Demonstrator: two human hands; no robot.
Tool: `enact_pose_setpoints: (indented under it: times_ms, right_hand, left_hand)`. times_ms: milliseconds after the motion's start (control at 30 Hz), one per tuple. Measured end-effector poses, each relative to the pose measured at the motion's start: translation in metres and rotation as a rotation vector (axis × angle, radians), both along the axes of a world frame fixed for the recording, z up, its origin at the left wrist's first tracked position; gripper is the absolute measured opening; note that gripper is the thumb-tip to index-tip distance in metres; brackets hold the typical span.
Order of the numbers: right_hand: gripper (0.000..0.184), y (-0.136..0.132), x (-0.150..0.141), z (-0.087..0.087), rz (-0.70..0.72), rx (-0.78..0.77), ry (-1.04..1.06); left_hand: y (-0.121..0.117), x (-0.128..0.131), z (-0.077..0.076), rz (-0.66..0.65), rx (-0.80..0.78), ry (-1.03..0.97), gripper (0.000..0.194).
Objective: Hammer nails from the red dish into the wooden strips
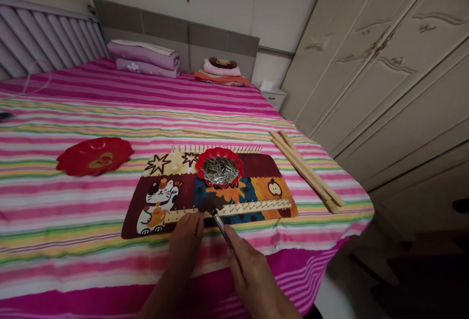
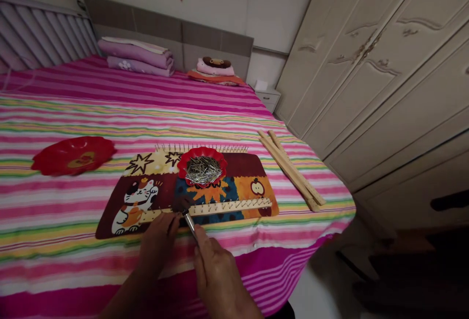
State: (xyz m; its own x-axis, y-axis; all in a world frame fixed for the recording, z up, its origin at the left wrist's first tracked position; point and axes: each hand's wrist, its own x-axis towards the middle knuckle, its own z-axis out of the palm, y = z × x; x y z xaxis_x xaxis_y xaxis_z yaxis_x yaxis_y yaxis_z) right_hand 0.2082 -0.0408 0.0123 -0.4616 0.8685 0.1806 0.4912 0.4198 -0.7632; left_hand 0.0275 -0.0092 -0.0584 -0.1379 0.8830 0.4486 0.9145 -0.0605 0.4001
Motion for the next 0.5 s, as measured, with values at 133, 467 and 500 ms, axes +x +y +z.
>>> enact_pose_setpoints:
  times_ms: [133,467,500]
  right_hand:
    - [0.054,-0.002,0.004,0.002,0.006,-0.015,-0.012]
    - [0.037,-0.033,0.046,-0.031,-0.314,-0.103,0.315]
    - [0.036,-0.037,0.051,-0.038,-0.377,-0.113,0.318]
  left_hand:
    - [0.0,0.0,0.001,0.034,0.003,0.0,0.024]
    - [0.002,-0.005,0.005,0.002,0.026,-0.177,0.023]
    - [0.002,-0.007,0.007,0.006,0.019,-0.195,0.024]
